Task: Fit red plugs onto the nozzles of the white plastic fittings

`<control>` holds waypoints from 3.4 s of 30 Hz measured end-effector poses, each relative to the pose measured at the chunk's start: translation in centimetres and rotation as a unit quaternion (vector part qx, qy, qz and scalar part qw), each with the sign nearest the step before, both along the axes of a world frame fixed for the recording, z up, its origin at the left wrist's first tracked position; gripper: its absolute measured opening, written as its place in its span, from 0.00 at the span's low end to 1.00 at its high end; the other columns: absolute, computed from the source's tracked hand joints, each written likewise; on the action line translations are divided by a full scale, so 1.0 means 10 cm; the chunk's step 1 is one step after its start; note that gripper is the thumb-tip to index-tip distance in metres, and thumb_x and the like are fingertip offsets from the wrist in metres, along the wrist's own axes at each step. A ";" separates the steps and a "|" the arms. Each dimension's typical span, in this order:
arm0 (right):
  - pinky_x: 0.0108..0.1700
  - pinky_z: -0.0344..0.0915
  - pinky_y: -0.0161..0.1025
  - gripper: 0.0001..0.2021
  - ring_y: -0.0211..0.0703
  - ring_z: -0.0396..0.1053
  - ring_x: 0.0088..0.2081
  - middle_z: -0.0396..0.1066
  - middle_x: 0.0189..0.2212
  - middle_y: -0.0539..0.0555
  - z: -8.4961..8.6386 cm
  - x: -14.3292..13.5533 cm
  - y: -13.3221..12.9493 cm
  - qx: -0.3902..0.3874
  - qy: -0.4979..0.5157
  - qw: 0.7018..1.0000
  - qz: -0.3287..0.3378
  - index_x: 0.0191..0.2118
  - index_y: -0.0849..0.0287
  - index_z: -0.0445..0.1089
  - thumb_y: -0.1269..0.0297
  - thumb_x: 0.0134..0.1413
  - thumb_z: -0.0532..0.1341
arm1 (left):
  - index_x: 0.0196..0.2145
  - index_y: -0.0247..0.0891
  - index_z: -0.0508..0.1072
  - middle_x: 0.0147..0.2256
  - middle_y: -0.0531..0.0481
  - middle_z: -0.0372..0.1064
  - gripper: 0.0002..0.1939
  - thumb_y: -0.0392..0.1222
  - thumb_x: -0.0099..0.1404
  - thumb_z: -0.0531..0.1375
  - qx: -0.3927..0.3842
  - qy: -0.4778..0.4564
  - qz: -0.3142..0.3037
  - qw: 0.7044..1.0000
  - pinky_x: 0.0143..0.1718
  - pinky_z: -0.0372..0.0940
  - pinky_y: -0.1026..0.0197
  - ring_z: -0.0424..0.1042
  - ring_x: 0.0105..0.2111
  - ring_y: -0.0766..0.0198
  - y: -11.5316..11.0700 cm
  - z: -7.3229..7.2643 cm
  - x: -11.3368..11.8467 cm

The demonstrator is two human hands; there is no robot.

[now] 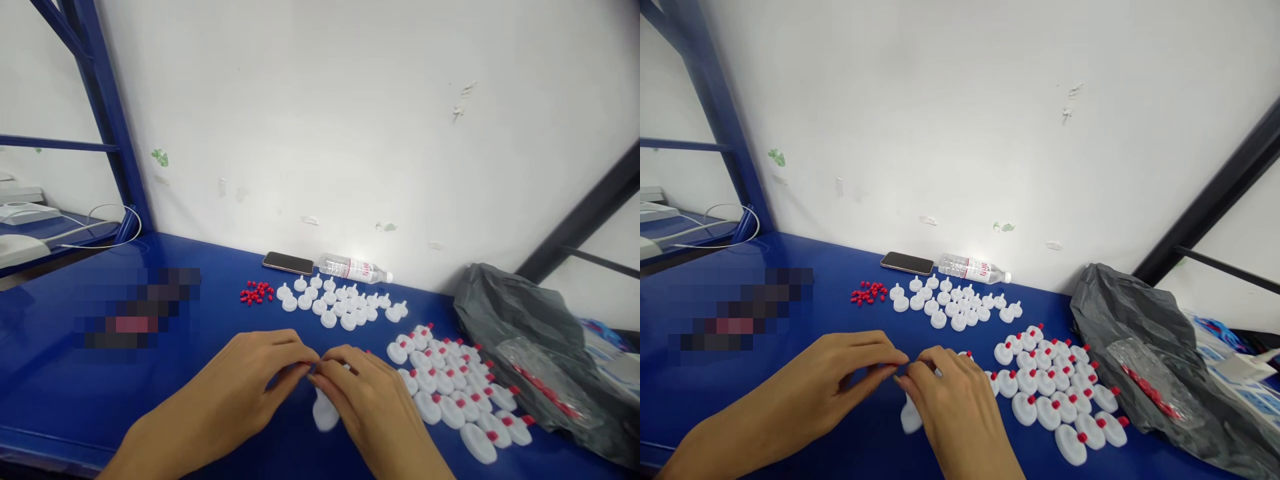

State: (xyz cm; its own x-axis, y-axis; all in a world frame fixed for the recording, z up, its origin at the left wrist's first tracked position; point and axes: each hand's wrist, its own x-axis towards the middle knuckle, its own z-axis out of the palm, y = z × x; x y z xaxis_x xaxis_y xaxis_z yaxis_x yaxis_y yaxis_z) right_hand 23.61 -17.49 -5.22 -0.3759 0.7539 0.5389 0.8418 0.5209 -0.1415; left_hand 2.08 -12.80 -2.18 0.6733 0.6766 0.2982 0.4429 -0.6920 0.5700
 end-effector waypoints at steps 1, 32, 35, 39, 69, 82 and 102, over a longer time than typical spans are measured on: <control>0.36 0.68 0.40 0.13 0.44 0.78 0.32 0.78 0.35 0.49 0.00 0.00 0.00 0.000 -0.002 1.000 0.003 0.40 0.52 0.75 0.62 0.76 0.54 | 0.47 0.50 0.78 0.43 0.60 0.78 0.12 0.38 0.78 0.55 0.002 0.008 0.000 1.000 0.43 0.63 0.66 0.75 0.40 0.69 0.01 -0.02 0.01; 0.50 0.75 0.47 0.13 0.51 0.80 0.47 0.80 0.48 0.49 0.18 0.15 -0.14 -0.175 0.041 0.984 -0.015 0.55 0.47 0.73 0.64 0.67 0.64 | 0.49 0.47 0.78 0.46 0.57 0.77 0.12 0.38 0.79 0.55 -0.022 -0.006 -0.031 0.999 0.47 0.65 0.67 0.76 0.44 0.70 -0.03 0.04 0.02; 0.51 0.74 0.49 0.12 0.51 0.79 0.48 0.79 0.48 0.51 0.21 0.13 -0.17 -0.147 0.039 0.988 -0.008 0.55 0.49 0.73 0.65 0.68 0.62 | 0.48 0.48 0.79 0.46 0.57 0.77 0.12 0.37 0.78 0.55 -0.020 -0.013 -0.032 0.999 0.45 0.65 0.68 0.76 0.42 0.70 -0.05 0.04 0.03; 0.48 0.74 0.48 0.13 0.49 0.78 0.46 0.77 0.46 0.50 0.27 0.11 -0.17 -0.131 0.035 0.991 0.001 0.55 0.49 0.73 0.65 0.68 0.62 | 0.50 0.50 0.80 0.43 0.58 0.78 0.14 0.36 0.77 0.57 -0.012 -0.039 -0.004 0.999 0.38 0.65 0.70 0.74 0.36 0.72 -0.06 0.09 0.03; 0.51 0.80 0.42 0.15 0.47 0.82 0.48 0.82 0.49 0.51 0.18 0.09 -0.11 -0.028 0.149 0.988 0.011 0.59 0.48 0.72 0.58 0.71 0.63 | 0.38 0.42 0.68 0.34 0.56 0.74 0.17 0.47 0.82 0.46 0.003 0.022 0.002 1.000 0.34 0.59 0.62 0.70 0.30 0.66 -0.01 0.00 0.04; 0.54 0.76 0.35 0.15 0.41 0.81 0.50 0.82 0.51 0.53 0.18 0.00 -0.11 0.047 0.167 0.982 0.067 0.60 0.57 0.72 0.65 0.71 0.62 | 0.39 0.44 0.64 0.30 0.57 0.74 0.12 0.38 0.79 0.45 -0.012 -0.006 -0.038 0.999 0.33 0.63 0.67 0.73 0.29 0.68 -0.05 0.01 -0.03; 0.51 0.75 0.42 0.17 0.47 0.80 0.50 0.80 0.54 0.57 0.15 -0.11 -0.07 0.081 0.141 0.984 0.076 0.64 0.59 0.67 0.69 0.73 0.59 | 0.39 0.44 0.68 0.28 0.58 0.75 0.15 0.39 0.79 0.44 0.040 0.011 -0.024 0.999 0.37 0.63 0.65 0.73 0.29 0.67 -0.01 0.07 -0.04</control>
